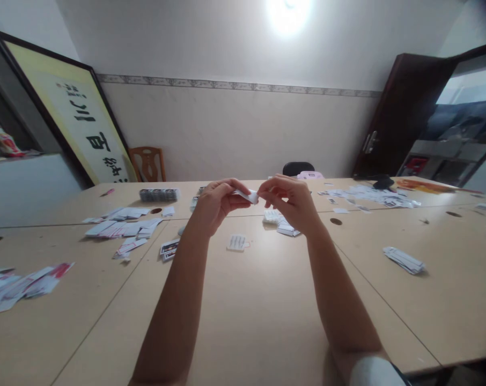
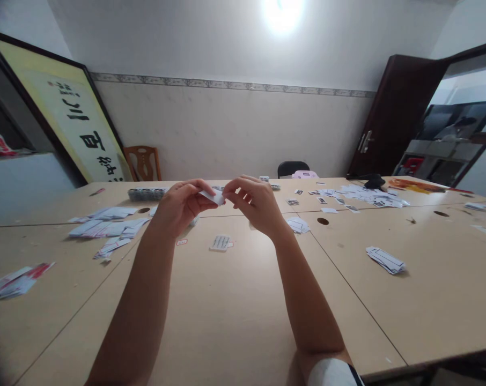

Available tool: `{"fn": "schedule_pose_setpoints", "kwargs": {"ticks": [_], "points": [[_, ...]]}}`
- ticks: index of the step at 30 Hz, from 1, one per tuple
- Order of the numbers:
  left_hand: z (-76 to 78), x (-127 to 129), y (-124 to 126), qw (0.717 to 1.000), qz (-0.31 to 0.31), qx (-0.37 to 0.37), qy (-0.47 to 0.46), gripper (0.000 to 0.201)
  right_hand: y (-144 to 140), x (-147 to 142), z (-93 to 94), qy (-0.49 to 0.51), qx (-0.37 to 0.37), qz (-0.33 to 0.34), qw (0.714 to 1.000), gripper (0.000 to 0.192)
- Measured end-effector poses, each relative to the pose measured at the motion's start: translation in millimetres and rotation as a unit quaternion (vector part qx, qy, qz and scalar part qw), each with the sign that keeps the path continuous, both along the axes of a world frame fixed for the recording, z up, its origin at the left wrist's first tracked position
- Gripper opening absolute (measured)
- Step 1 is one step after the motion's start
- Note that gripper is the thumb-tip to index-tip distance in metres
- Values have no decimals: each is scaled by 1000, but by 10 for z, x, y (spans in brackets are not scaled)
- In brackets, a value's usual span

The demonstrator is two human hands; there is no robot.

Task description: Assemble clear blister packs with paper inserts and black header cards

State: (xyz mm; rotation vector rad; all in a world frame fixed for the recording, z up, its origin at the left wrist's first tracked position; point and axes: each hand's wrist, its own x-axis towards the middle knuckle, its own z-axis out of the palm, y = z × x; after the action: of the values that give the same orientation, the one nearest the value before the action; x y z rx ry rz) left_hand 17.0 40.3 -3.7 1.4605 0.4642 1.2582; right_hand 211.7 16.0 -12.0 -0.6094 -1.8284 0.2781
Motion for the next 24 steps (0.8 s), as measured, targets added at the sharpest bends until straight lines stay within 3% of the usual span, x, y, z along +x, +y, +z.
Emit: {"fn": "schedule_pose_setpoints", "kwargs": {"ticks": [3, 12, 17, 24], "points": [[0, -2, 1, 1000, 2, -4, -1, 26, -8, 7, 10, 4, -6, -6, 1000, 11], [-40, -17, 28, 1000, -13, -16, -15, 26, -34, 103, 2, -64, 90, -33, 993, 7], [-36, -20, 32, 999, -24, -19, -17, 26, -17, 99, -6, -73, 91, -24, 993, 3], [-37, -7, 24, 999, -28, -19, 4, 24, -17, 70, 1, -76, 77, -35, 993, 13]]}}
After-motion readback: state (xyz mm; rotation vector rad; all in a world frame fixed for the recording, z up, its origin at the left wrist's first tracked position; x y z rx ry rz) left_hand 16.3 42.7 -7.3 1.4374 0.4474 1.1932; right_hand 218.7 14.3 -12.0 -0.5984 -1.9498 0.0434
